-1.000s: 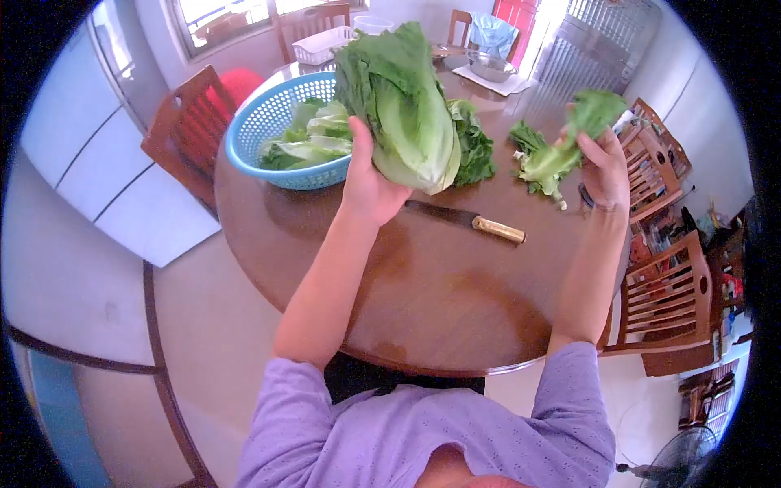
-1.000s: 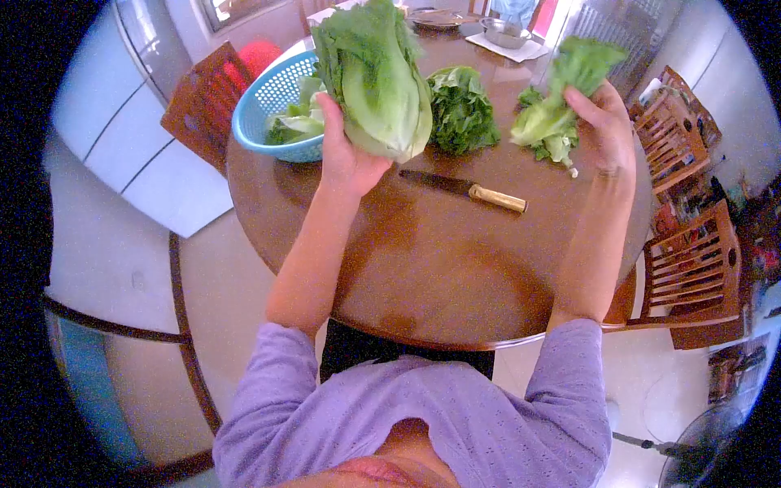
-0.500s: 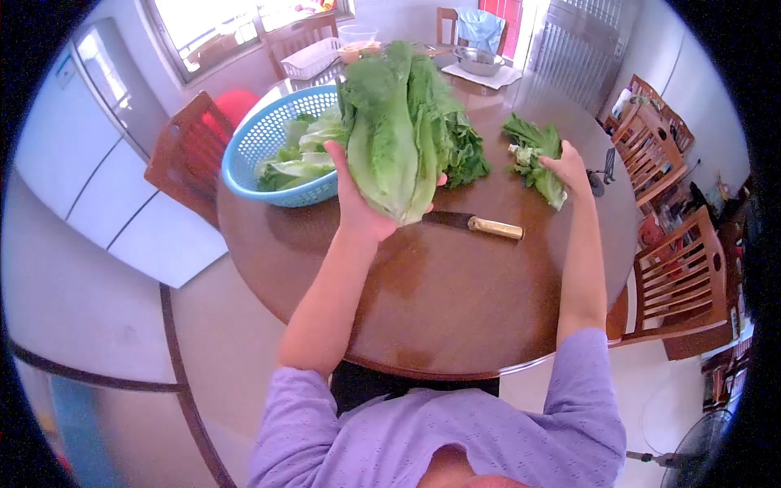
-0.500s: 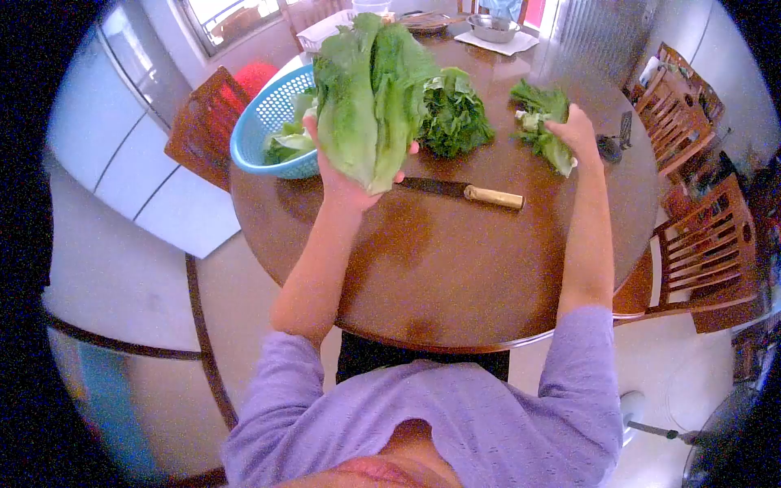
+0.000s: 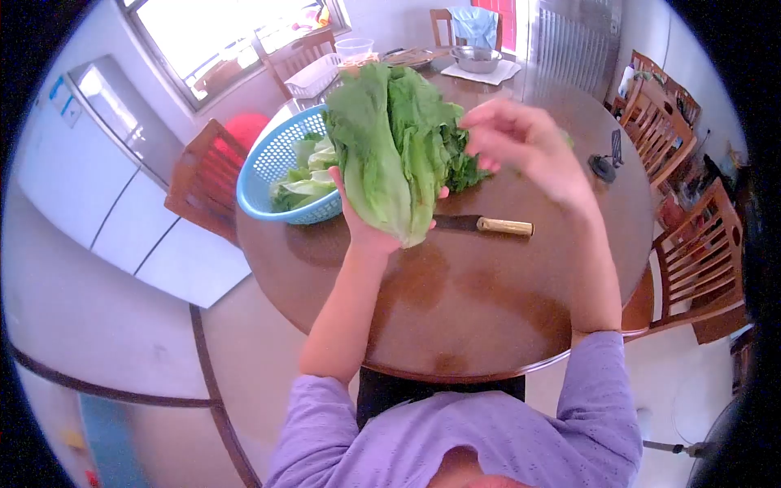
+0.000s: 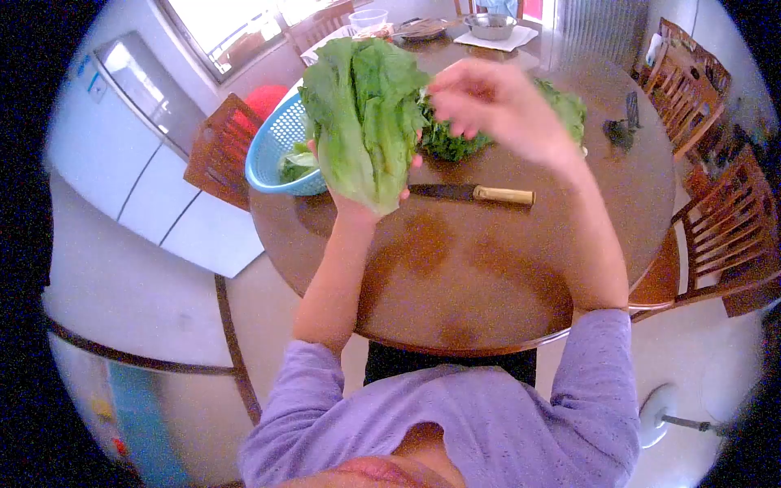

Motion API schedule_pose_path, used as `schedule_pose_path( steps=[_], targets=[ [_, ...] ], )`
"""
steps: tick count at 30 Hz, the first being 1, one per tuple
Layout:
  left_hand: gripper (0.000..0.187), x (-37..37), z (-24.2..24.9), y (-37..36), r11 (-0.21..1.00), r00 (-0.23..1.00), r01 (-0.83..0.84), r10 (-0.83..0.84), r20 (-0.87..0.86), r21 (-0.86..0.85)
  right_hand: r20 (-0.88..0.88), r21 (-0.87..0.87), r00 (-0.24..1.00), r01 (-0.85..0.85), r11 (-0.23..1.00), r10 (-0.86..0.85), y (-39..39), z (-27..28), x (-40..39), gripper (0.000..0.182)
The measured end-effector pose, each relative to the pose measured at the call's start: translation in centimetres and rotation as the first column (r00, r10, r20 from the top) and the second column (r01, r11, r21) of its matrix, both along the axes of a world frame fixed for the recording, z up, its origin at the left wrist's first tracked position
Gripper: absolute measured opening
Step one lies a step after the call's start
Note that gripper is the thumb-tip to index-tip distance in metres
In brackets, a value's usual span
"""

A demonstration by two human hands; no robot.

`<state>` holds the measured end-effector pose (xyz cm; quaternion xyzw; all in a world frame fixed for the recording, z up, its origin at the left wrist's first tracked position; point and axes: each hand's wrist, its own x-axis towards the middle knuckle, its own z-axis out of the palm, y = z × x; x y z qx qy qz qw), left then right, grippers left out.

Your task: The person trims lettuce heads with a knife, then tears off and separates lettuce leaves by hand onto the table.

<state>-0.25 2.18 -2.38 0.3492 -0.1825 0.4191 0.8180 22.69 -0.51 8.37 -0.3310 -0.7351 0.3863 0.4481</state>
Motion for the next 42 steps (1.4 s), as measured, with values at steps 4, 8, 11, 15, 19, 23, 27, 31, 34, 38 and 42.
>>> schedule_pose_path(
  steps=[4, 8, 11, 15, 19, 23, 27, 31, 34, 38, 42],
  targets=[
    [0.091, 0.7, -0.5, -0.8, 0.930, 0.973, -0.218, 0.232, 0.014, -0.295, 0.099, 0.031, 0.995, -0.016, 0.999, 0.013, -1.2, -1.4, -2.6, 0.023],
    [0.082, 1.0, -0.6, -1.1, 0.880, 0.895, -0.445, 0.431, -0.119, -0.166, 0.134, 0.098, 0.990, 0.035, 0.995, -0.048, -1.3, -1.9, -3.0, 0.028],
    [0.079, 1.0, -0.7, -1.2, 0.844, 0.836, -0.533, 0.514, -0.192, -0.064, 0.108, 0.084, 0.993, 0.044, 0.995, -0.053, -1.1, -2.4, -2.8, 0.031],
    [0.081, 1.7, 0.5, -1.6, 0.725, 0.722, -0.682, 0.646, -0.248, -0.097, -0.002, 0.020, 0.998, 0.060, 0.998, -0.060, -0.8, -2.4, -2.6, 0.032],
    [0.085, 1.2, 0.8, -0.9, 0.966, 0.952, -0.221, 0.243, 0.186, -0.133, -0.129, -0.038, 0.989, 0.072, 0.997, -0.076, -0.8, -1.8, -2.4, 0.039],
    [0.089, 1.0, 1.2, -0.7, 0.935, 0.931, -0.347, 0.352, 0.091, -0.071, -0.237, -0.065, 0.968, 0.065, 0.996, -0.078, -0.3, -2.2, -2.5, 0.047],
    [0.089, 0.9, 1.8, -0.9, 0.962, 0.936, -0.263, 0.272, 0.224, -0.070, -0.434, -0.017, 0.890, 0.143, 0.990, -0.136, -0.1, -2.3, -3.0, 0.043],
    [0.086, 0.5, 1.9, -0.9, 0.793, 0.795, -0.600, 0.606, 0.026, -0.104, -0.579, 0.022, 0.804, 0.183, 0.983, -0.136, 0.9, -3.3, -3.5, 0.041],
    [0.086, 0.6, 2.0, -0.7, 0.708, 0.718, -0.688, 0.697, -0.001, -0.160, -0.618, 0.148, 0.776, 0.273, 0.951, -0.127, 0.4, -3.4, -4.2, 0.038],
    [0.079, 0.6, 2.3, -1.1, 0.705, 0.720, -0.682, 0.694, -0.004, -0.195, -0.626, 0.327, 0.771, 0.397, 0.857, -0.118, 0.5, -3.7, -4.2, 0.036],
    [0.073, 0.6, 2.5, -1.2, 0.647, 0.658, -0.750, 0.751, -0.056, -0.142, -0.651, 0.467, 0.732, 0.595, 0.654, -0.201, 0.9, -1.7, -0.9, 0.034]
  ],
)
